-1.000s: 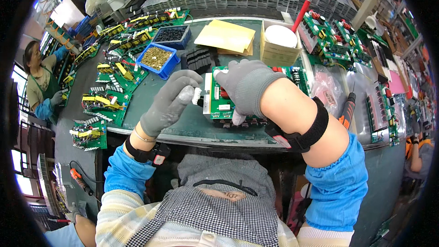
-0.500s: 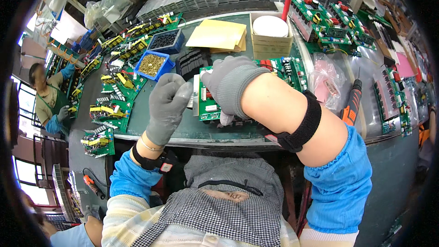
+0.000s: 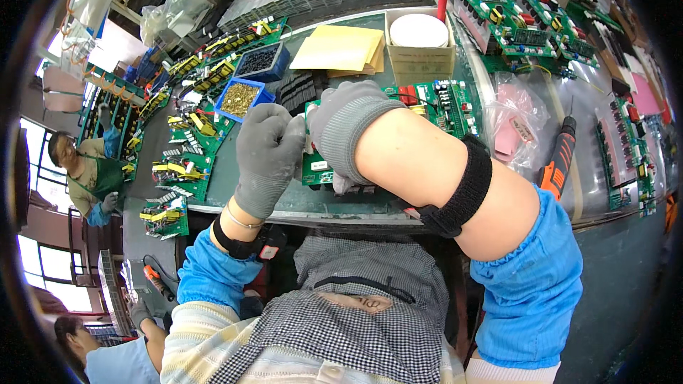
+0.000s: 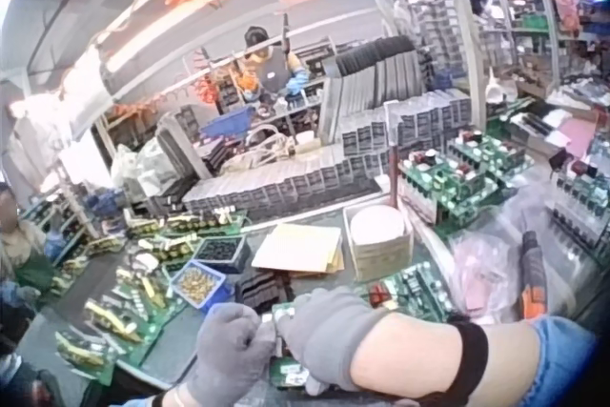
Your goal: Assemble circuit boards into metal enclosures using thermal paste, thermal pads, and a powered screwdriver.
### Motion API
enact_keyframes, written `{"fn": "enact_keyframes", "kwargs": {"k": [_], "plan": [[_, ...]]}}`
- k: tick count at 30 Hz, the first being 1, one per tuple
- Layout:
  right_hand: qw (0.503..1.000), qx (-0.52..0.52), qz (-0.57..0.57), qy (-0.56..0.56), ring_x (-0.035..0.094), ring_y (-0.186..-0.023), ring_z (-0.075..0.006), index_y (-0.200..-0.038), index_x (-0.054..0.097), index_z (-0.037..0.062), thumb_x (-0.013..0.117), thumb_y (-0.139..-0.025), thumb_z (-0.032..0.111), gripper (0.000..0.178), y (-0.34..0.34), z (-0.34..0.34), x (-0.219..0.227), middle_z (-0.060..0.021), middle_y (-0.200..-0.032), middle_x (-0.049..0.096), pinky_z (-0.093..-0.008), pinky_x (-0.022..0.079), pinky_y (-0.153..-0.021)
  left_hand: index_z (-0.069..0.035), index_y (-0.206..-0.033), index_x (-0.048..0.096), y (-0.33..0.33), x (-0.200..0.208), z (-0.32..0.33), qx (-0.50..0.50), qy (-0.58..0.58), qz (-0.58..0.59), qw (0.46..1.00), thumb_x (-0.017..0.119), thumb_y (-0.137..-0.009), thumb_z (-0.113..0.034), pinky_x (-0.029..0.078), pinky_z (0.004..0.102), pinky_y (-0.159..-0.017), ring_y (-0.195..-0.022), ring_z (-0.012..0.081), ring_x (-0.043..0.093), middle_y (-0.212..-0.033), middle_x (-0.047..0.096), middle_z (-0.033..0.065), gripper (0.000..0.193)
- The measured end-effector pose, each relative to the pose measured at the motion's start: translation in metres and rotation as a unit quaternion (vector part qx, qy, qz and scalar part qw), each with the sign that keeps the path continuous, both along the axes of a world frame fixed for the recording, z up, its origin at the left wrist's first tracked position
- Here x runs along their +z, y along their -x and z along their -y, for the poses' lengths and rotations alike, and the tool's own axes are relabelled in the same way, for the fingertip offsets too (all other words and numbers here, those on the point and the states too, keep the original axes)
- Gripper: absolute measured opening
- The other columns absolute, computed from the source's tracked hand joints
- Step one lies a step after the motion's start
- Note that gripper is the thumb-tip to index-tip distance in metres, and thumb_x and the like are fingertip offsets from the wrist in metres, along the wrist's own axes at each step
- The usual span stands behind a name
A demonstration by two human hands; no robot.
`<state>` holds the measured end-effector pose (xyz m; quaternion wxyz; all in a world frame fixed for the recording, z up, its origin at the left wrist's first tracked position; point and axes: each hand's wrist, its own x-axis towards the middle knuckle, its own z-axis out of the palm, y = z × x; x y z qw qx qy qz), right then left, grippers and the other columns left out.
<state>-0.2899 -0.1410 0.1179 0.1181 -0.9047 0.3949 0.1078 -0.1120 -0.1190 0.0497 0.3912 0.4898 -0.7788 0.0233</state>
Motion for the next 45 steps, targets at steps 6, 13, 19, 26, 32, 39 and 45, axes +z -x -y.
{"fn": "enact_keyframes", "kwargs": {"k": [6, 13, 19, 26, 32, 39, 45], "plan": [[1.0, -0.004, 0.001, -0.004, 0.062, -0.107, -0.0341, -0.112, 0.064, -0.0016, 0.091, -0.056, 0.044, 0.077, 0.0, 0.001, -0.001, -0.0179, -0.112, 0.064, -0.0423, 0.052, -0.09, 0.001, -0.067, 0.06, 0.002, 0.002, -0.001, 0.022, -0.026, 0.01, 0.999, 0.068, -0.084, -0.008, 0.046, 0.0368, -0.067, -0.075, 0.0261, 0.057, -0.082, 0.06, 0.0099, 0.02], [1.0, -0.006, -0.009, -0.001, 0.063, -0.107, -0.0331, -0.111, 0.066, -0.0024, 0.091, -0.056, 0.048, 0.078, -0.001, 0.002, -0.004, -0.0178, -0.112, 0.064, -0.0423, 0.053, -0.089, 0.003, -0.068, 0.06, 0.002, 0.005, -0.001, 0.027, -0.055, 0.012, 0.998, 0.066, -0.085, -0.01, 0.045, 0.0365, -0.068, -0.073, 0.0263, 0.057, -0.081, 0.059, 0.0115, 0.022], [1.0, -0.004, 0.004, 0.017, 0.064, -0.106, -0.0331, -0.11, 0.068, -0.0028, 0.09, -0.057, 0.049, 0.077, 0.002, 0.001, -0.007, -0.0176, -0.112, 0.065, -0.0426, 0.053, -0.089, 0.002, -0.068, 0.06, 0.007, 0.007, 0.0, 0.032, -0.045, 0.041, 0.998, 0.066, -0.085, -0.011, 0.045, 0.0389, -0.068, -0.075, 0.029, 0.057, -0.081, 0.059, 0.0123, 0.021], [0.999, -0.003, 0.0, 0.037, 0.061, -0.11, -0.0321, -0.109, 0.069, -0.0021, 0.089, -0.06, 0.048, 0.074, 0.003, 0.003, -0.008, -0.0173, -0.114, 0.063, -0.0414, 0.052, -0.09, -0.005, -0.067, 0.062, 0.02, 0.009, 0.005, 0.057, 0.039, 0.188, 0.98, 0.064, -0.084, -0.015, 0.046, 0.0434, -0.071, -0.082, 0.0307, 0.057, -0.084, 0.061, 0.0087, 0.02], [1.0, -0.004, -0.01, 0.024, 0.058, -0.114, -0.0337, -0.121, 0.061, 0.0, 0.087, -0.059, 0.052, 0.085, 0.004, 0.001, -0.009, -0.016, -0.115, 0.061, -0.0419, 0.05, -0.094, -0.006, -0.068, 0.062, 0.013, 0.0, 0.0, 0.059, 0.04, 0.171, 0.983, 0.062, -0.089, -0.023, 0.046, 0.0435, -0.073, -0.084, 0.0307, 0.058, -0.086, 0.062, 0.0082, 0.027], [0.971, -0.011, 0.182, 0.151, 0.046, -0.132, -0.0376, -0.138, 0.049, 0.0102, 0.079, -0.07, 0.055, 0.087, 0.033, -0.011, -0.051, -0.0187, -0.132, 0.056, -0.0568, 0.03, -0.112, -0.008, -0.1, 0.067, 0.0, 0.06, -0.016, -0.058, -0.01, 0.234, 0.97, 0.068, -0.089, -0.023, 0.048, 0.0428, -0.079, -0.091, 0.0327, 0.061, -0.091, 0.066, 0.0116, 0.019], [0.975, -0.015, 0.195, 0.103, 0.047, -0.13, -0.0374, -0.136, 0.05, 0.0113, 0.075, -0.07, 0.056, 0.084, 0.035, -0.009, -0.04, -0.0184, -0.131, 0.056, -0.0586, 0.029, -0.111, -0.009, -0.111, 0.067, -0.009, 0.058, -0.021, -0.086, -0.113, 0.304, 0.942, 0.071, -0.087, -0.019, 0.052, 0.038, -0.066, -0.079, 0.0307, 0.067, -0.095, 0.07, 0.0114, 0.027]]}}
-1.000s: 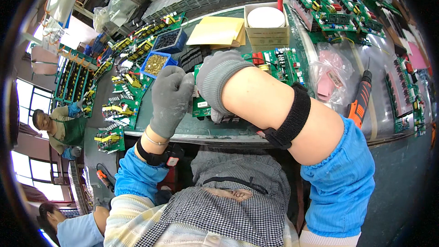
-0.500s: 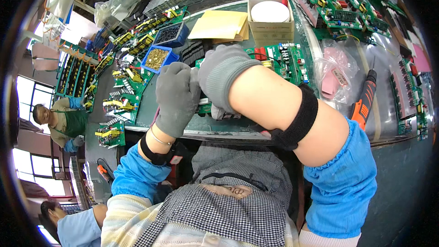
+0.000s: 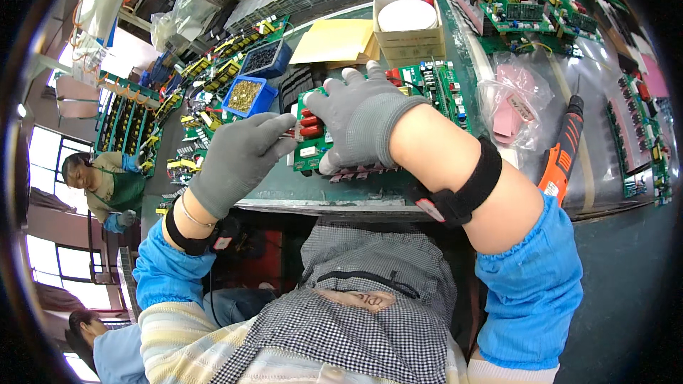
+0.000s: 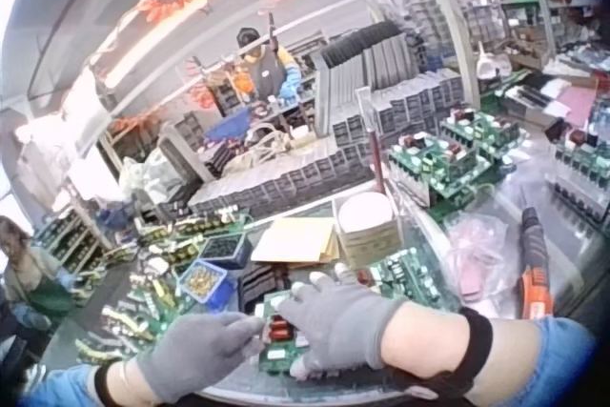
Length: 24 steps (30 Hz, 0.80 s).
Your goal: Assemble circuit boards into metal enclosures using thermal paste, thermal pads, and a powered screwdriver.
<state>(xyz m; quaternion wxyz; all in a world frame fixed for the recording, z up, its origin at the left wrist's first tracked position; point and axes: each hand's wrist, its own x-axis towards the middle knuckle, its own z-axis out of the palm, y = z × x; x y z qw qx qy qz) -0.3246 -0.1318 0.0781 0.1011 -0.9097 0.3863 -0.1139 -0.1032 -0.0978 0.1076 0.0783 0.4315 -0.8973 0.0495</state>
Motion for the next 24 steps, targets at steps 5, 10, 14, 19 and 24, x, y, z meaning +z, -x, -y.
{"fn": "enact_keyframes", "kwargs": {"k": [5, 10, 14, 19, 24], "plan": [[0.994, 0.004, -0.056, -0.095, 0.038, -0.139, -0.0384, -0.146, 0.039, 0.0104, 0.075, -0.073, 0.057, 0.094, 0.005, 0.0, 0.006, -0.0202, -0.143, 0.046, -0.058, 0.024, -0.116, -0.003, -0.099, 0.073, 0.012, 0.009, 0.009, 0.104, -0.147, -0.095, 0.979, 0.076, -0.083, -0.017, 0.052, 0.0322, -0.067, -0.072, 0.0238, 0.069, -0.083, 0.071, 0.0137, 0.021], [0.998, -0.011, -0.035, -0.058, 0.039, -0.138, -0.0411, -0.141, 0.044, 0.0078, 0.076, -0.075, 0.049, 0.084, 0.002, -0.001, -0.002, -0.0216, -0.14, 0.049, -0.0584, 0.026, -0.114, -0.002, -0.096, 0.072, 0.019, 0.019, 0.026, 0.143, -0.212, -0.045, 0.966, 0.076, -0.081, -0.015, 0.052, 0.0332, -0.064, -0.066, 0.0232, 0.068, -0.077, 0.07, 0.0135, 0.02], [0.999, -0.017, 0.006, -0.035, 0.038, -0.138, -0.0412, -0.141, 0.043, 0.0055, 0.075, -0.076, 0.047, 0.083, 0.0, -0.001, -0.01, -0.0221, -0.139, 0.049, -0.0586, 0.026, -0.115, -0.003, -0.091, 0.071, 0.038, 0.035, 0.042, 0.106, -0.239, 0.089, 0.961, 0.076, -0.076, -0.01, 0.051, 0.0358, -0.063, -0.063, 0.0247, 0.066, -0.072, 0.069, 0.012, 0.017], [1.0, -0.022, -0.002, -0.022, 0.039, -0.138, -0.0406, -0.14, 0.044, 0.0039, 0.075, -0.077, 0.047, 0.082, -0.001, 0.001, -0.014, -0.0218, -0.14, 0.049, -0.058, 0.025, -0.116, -0.001, -0.092, 0.069, 0.028, 0.029, 0.054, 0.19, -0.351, 0.031, 0.916, 0.08, -0.074, -0.012, 0.05, 0.0338, -0.063, -0.064, 0.0192, 0.063, -0.074, 0.068, 0.0096, 0.024], [0.999, -0.025, 0.016, -0.027, 0.04, -0.138, -0.0393, -0.139, 0.045, 0.0039, 0.076, -0.077, 0.045, 0.081, 0.001, -0.003, -0.015, -0.0208, -0.138, 0.05, -0.0573, 0.026, -0.115, -0.001, -0.093, 0.068, 0.04, 0.034, 0.06, 0.146, -0.358, 0.111, 0.915, 0.08, -0.074, -0.01, 0.05, 0.0304, -0.062, -0.064, 0.0136, 0.062, -0.072, 0.065, 0.007, 0.025]]}}
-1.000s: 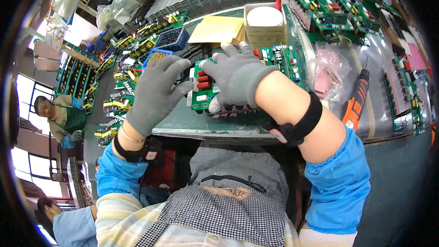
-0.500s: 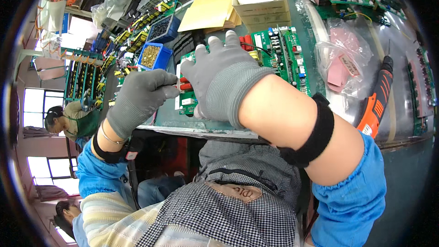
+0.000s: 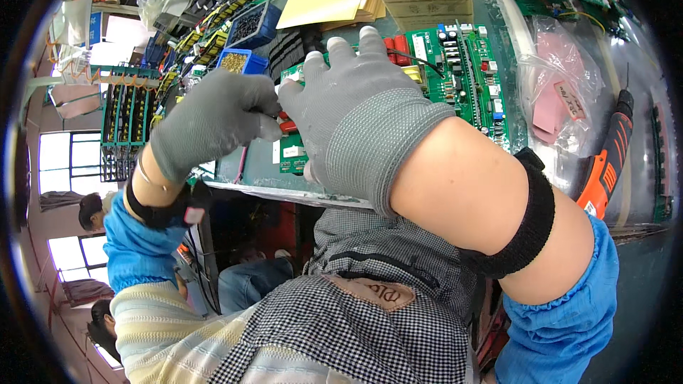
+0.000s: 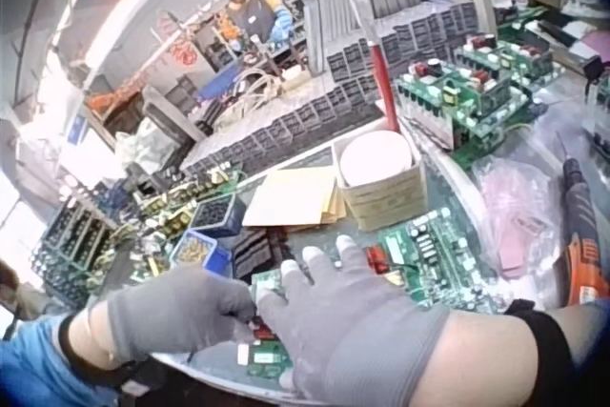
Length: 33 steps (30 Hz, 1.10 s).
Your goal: Assemble circuit boards into metal enclosures using thermal paste, thermal pads, and a powered screwdriver.
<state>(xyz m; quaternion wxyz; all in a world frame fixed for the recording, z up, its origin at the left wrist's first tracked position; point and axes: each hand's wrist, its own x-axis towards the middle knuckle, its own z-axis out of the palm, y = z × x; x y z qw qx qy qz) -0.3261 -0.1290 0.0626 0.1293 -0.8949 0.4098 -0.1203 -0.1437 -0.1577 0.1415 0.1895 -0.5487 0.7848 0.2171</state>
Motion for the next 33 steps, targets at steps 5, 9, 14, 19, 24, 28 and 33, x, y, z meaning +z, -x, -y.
{"fn": "enact_keyframes", "kwargs": {"k": [5, 9, 14, 19, 24, 28, 33], "plan": [[0.999, 0.015, -0.033, -0.026, 0.04, -0.138, -0.0386, -0.139, 0.044, 0.0047, 0.078, -0.076, 0.044, 0.081, -0.003, 0.0, 0.012, -0.0211, -0.139, 0.05, -0.0569, 0.026, -0.115, 0.001, -0.095, 0.069, -0.032, -0.027, -0.03, 0.026, 0.141, -0.183, 0.973, 0.077, -0.078, -0.005, 0.049, 0.0273, -0.058, -0.06, 0.0127, 0.062, -0.073, 0.067, 0.0075, 0.02], [0.999, 0.012, -0.046, -0.025, 0.04, -0.138, -0.0365, -0.142, 0.042, 0.0075, 0.077, -0.076, 0.046, 0.085, -0.001, 0.001, 0.01, -0.0198, -0.141, 0.048, -0.0562, 0.026, -0.116, 0.001, -0.096, 0.07, -0.012, -0.007, -0.005, -0.021, 0.075, -0.08, 0.994, 0.076, -0.077, -0.012, 0.049, 0.0313, -0.062, -0.064, 0.0174, 0.061, -0.074, 0.066, 0.0099, 0.024], [0.998, 0.029, -0.051, -0.026, 0.04, -0.138, -0.0354, -0.145, 0.041, 0.0079, 0.077, -0.074, 0.052, 0.09, -0.001, 0.005, 0.009, -0.0187, -0.142, 0.048, -0.0548, 0.027, -0.115, 0.001, -0.096, 0.07, -0.028, -0.03, -0.026, 0.009, 0.113, -0.132, 0.985, 0.076, -0.078, -0.019, 0.051, 0.0328, -0.064, -0.067, 0.0236, 0.065, -0.077, 0.068, 0.0123, 0.028], [0.998, 0.026, -0.053, -0.006, 0.044, -0.134, -0.0356, -0.145, 0.042, 0.0094, 0.077, -0.072, 0.055, 0.093, 0.0, 0.0, 0.013, -0.0182, -0.139, 0.05, -0.0522, 0.029, -0.114, 0.005, -0.097, 0.07, -0.027, -0.038, -0.053, 0.267, 0.075, -0.365, 0.889, 0.074, -0.084, -0.013, 0.047, 0.0228, -0.059, -0.067, 0.0061, 0.058, -0.077, 0.066, 0.0036, 0.022], [0.997, 0.039, -0.064, -0.004, 0.044, -0.135, -0.0352, -0.146, 0.041, 0.0108, 0.077, -0.071, 0.056, 0.095, 0.0, 0.005, 0.01, -0.0184, -0.14, 0.05, -0.0484, 0.031, -0.113, -0.001, -0.096, 0.07, -0.024, -0.017, -0.026, 0.146, 0.043, -0.218, 0.964, 0.077, -0.081, -0.015, 0.04, 0.0223, -0.049, -0.057, 0.0057, 0.052, -0.072, 0.063, 0.0008, 0.022], [0.996, 0.033, -0.02, 0.081, 0.054, -0.124, -0.0337, -0.137, 0.051, 0.013, 0.074, -0.071, 0.06, 0.085, 0.0, 0.002, 0.003, -0.0155, -0.127, 0.058, -0.0483, 0.038, -0.105, 0.001, -0.094, 0.07, -0.01, -0.007, -0.024, 0.092, 0.063, -0.107, 0.988, 0.08, -0.079, -0.015, 0.045, 0.0267, -0.052, -0.058, 0.0099, 0.055, -0.069, 0.062, 0.003, 0.025], [0.998, 0.045, -0.049, -0.012, 0.045, -0.133, -0.0358, -0.144, 0.043, 0.0096, 0.075, -0.071, 0.058, 0.093, 0.002, 0.002, 0.015, -0.0188, -0.138, 0.051, -0.0497, 0.031, -0.112, 0.0, -0.093, 0.071, -0.024, -0.018, -0.025, 0.091, 0.066, -0.198, 0.974, 0.08, -0.079, -0.015, 0.043, 0.0252, -0.052, -0.058, 0.0082, 0.054, -0.07, 0.062, 0.0011, 0.022]]}}
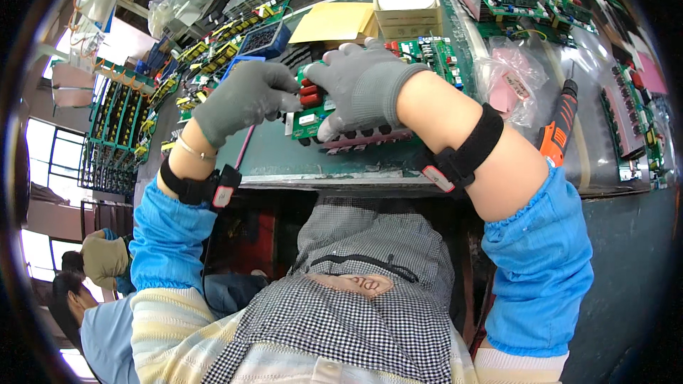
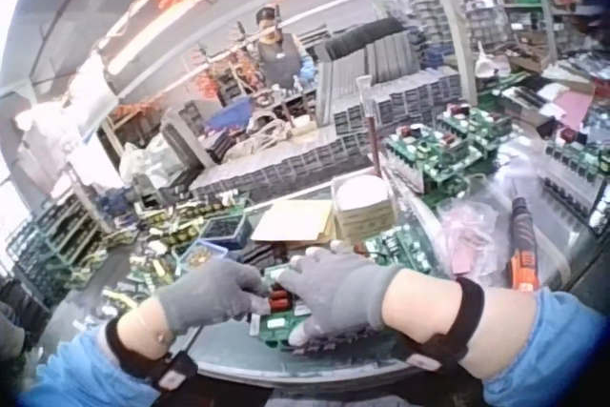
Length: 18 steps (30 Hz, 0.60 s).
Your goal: Assemble circuit boards into metal enclosures using thermal paste, thermal pads, and a powered screwdriver.
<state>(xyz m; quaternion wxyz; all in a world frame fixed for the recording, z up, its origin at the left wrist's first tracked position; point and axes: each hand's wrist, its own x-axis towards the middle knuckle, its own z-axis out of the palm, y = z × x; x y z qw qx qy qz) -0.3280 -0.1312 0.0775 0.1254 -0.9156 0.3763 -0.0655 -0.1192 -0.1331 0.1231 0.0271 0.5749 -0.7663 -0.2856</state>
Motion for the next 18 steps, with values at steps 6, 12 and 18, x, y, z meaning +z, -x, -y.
{"fn": "enact_keyframes", "kwargs": {"k": [6, 12, 18], "plan": [[1.0, 0.002, 0.011, 0.018, 0.044, -0.133, -0.0366, -0.143, 0.044, 0.0084, 0.074, -0.072, 0.059, 0.092, 0.004, 0.003, -0.004, -0.0195, -0.137, 0.051, -0.0524, 0.03, -0.112, -0.001, -0.094, 0.071, 0.002, -0.003, -0.005, 0.107, -0.051, -0.074, 0.99, 0.077, -0.078, -0.013, 0.04, 0.023, -0.051, -0.058, 0.0064, 0.054, -0.07, 0.062, 0.0005, 0.02], [0.996, 0.032, 0.05, 0.066, 0.042, -0.134, -0.0385, -0.145, 0.041, 0.0082, 0.075, -0.071, 0.058, 0.095, -0.003, 0.005, -0.011, -0.0219, -0.142, 0.047, -0.0497, 0.03, -0.113, -0.001, -0.094, 0.07, -0.023, -0.021, -0.009, 0.131, -0.069, -0.231, 0.962, 0.077, -0.081, -0.014, 0.04, 0.0212, -0.049, -0.055, 0.0069, 0.057, -0.07, 0.064, 0.0026, 0.019], [0.996, 0.035, 0.03, 0.074, 0.039, -0.137, -0.0371, -0.147, 0.04, 0.0106, 0.071, -0.075, 0.061, 0.093, 0.005, 0.004, -0.022, -0.0207, -0.144, 0.045, -0.0501, 0.027, -0.113, -0.001, -0.118, 0.064, -0.04, -0.025, -0.017, 0.056, -0.021, -0.275, 0.96, 0.075, -0.083, -0.014, 0.046, 0.0233, -0.061, -0.074, 0.0068, 0.057, -0.093, 0.067, 0.0028, 0.039]]}}
